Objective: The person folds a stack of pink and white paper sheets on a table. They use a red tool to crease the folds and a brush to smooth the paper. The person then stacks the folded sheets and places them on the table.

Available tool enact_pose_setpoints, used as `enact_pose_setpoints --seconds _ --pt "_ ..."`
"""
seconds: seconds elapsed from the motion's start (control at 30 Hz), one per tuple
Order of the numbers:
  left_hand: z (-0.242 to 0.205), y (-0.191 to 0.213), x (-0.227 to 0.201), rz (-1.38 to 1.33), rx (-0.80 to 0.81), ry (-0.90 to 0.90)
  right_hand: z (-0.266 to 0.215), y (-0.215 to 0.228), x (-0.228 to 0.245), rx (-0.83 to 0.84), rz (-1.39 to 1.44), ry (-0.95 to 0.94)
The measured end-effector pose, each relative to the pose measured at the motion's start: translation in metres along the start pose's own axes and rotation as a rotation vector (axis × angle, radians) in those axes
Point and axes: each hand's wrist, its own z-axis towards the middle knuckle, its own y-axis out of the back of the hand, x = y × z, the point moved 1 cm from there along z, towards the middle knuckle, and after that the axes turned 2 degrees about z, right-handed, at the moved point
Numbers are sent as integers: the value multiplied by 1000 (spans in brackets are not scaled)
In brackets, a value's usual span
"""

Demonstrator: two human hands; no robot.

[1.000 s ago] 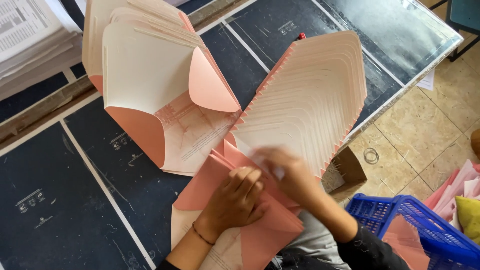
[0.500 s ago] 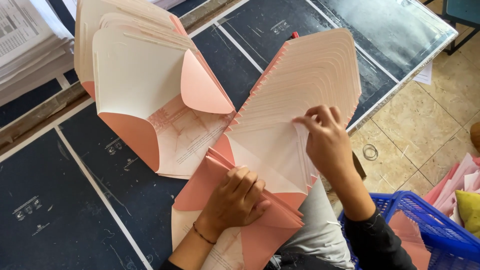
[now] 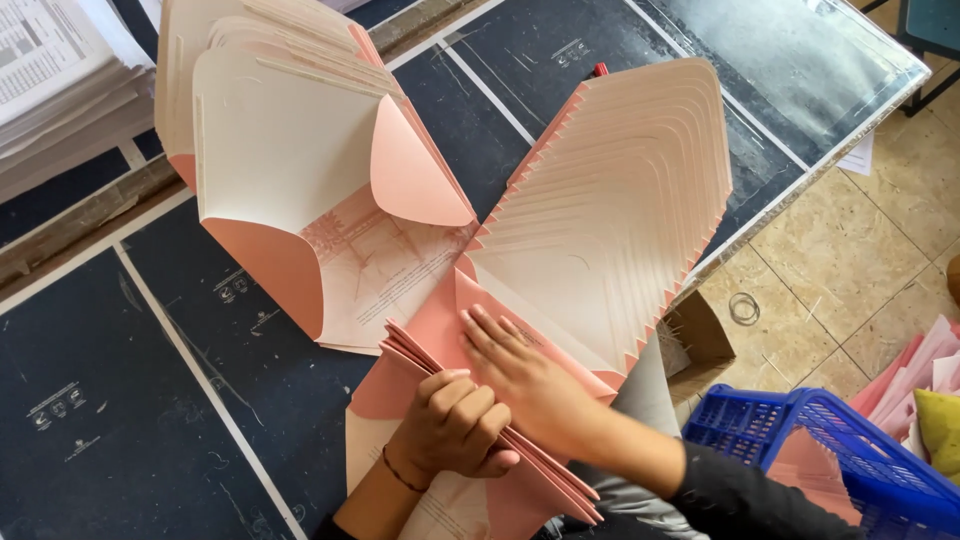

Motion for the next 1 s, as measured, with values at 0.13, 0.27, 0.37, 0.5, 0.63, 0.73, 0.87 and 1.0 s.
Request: enact_pose_setpoints --seconds 0.13,0.27,0.37,0.5,0.63,0.73,0.87,1.0 --pt "18 -8 4 -128 161 31 0 4 -10 -50 255 -209" --pt "42 -20 6 -236 405 118 -8 69 -50 -550 -220 -226" --pt "45 -26 7 -276 422 131 -15 106 -74 -538 -781 -387" --pt "47 -24 7 -248 386 113 -9 138 -68 -479 -251 -516" --pt "42 -20 6 -188 298 59 9 138 -25 -202 522 -173" --pt "21 -14 1 -35 160 4 12 104 0 -66 575 -51" --pt "9 -10 -2 69 -5 -28 10 31 -1 59 59 -31" --pt "24 -19 2 -7 69 0 3 11 -23 -54 -21 -6"
